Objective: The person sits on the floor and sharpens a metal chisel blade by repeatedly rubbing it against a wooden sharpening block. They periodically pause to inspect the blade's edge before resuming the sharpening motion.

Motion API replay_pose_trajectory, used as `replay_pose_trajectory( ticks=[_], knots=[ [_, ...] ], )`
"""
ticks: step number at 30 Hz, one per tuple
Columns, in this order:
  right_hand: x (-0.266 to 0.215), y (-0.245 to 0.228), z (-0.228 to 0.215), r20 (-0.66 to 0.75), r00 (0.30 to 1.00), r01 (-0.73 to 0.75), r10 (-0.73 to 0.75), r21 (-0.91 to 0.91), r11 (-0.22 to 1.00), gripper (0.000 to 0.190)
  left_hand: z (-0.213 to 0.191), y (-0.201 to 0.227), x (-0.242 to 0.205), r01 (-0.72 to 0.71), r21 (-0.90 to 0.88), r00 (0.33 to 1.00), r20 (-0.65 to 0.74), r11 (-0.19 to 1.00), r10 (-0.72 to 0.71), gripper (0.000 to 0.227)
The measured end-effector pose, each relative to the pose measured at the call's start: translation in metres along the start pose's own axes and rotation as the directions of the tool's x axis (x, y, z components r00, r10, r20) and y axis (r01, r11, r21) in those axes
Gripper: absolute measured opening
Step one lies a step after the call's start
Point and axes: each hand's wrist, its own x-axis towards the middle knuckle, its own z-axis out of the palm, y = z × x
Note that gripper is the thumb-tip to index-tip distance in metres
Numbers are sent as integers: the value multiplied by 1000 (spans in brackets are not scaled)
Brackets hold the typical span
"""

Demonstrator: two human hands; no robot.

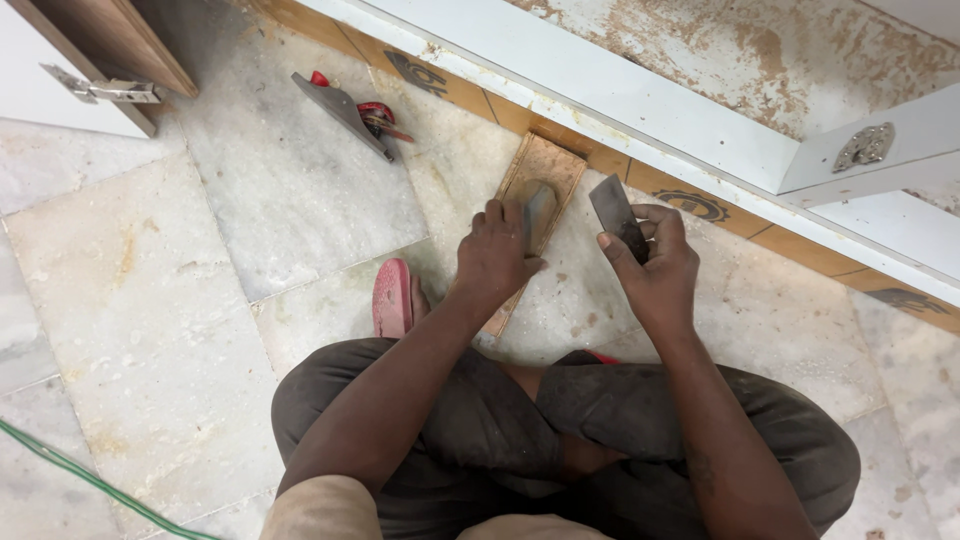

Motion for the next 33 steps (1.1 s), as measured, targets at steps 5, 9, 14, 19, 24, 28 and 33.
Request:
replay_pose_trajectory(
  ticks=[5, 9, 14, 19, 24, 28, 33],
  knots=[
    [2, 1, 4, 21, 999, 24, -24, -6, 1000, 46, 8, -10, 4, 28, -32, 999, 42, 999, -26, 87],
    [7, 5, 5, 13, 1000, -17, 17, -10, 1000, 46, 5, -12, 9, -3, -168, 997, 70, 986, 15, 80],
    [6, 10, 3, -2, 1000, -27, 27, 26, 999, 43, -7, -19, 9, 68, -143, 996, 72, 987, -58, 41],
    [8, 8, 5, 8, 999, -35, 34, 45, 998, 42, -22, -30, 9, 122, 9, 991, -64, 992, -122, 40],
    [8, 7, 3, 15, 999, -43, 43, 20, 999, 43, -18, -24, 8, 119, 32, 985, 119, 992, -122, 58],
    [8, 6, 3, 26, 998, -61, 61, 16, 998, 43, -8, -18, 0, 22, 117, 996, 84, 993, -32, 70],
    [10, 6, 4, 36, 998, -43, 43, -8, 999, 44, 1, -17, -5, 75, 124, 976, 192, 989, -98, 81]
  ],
)
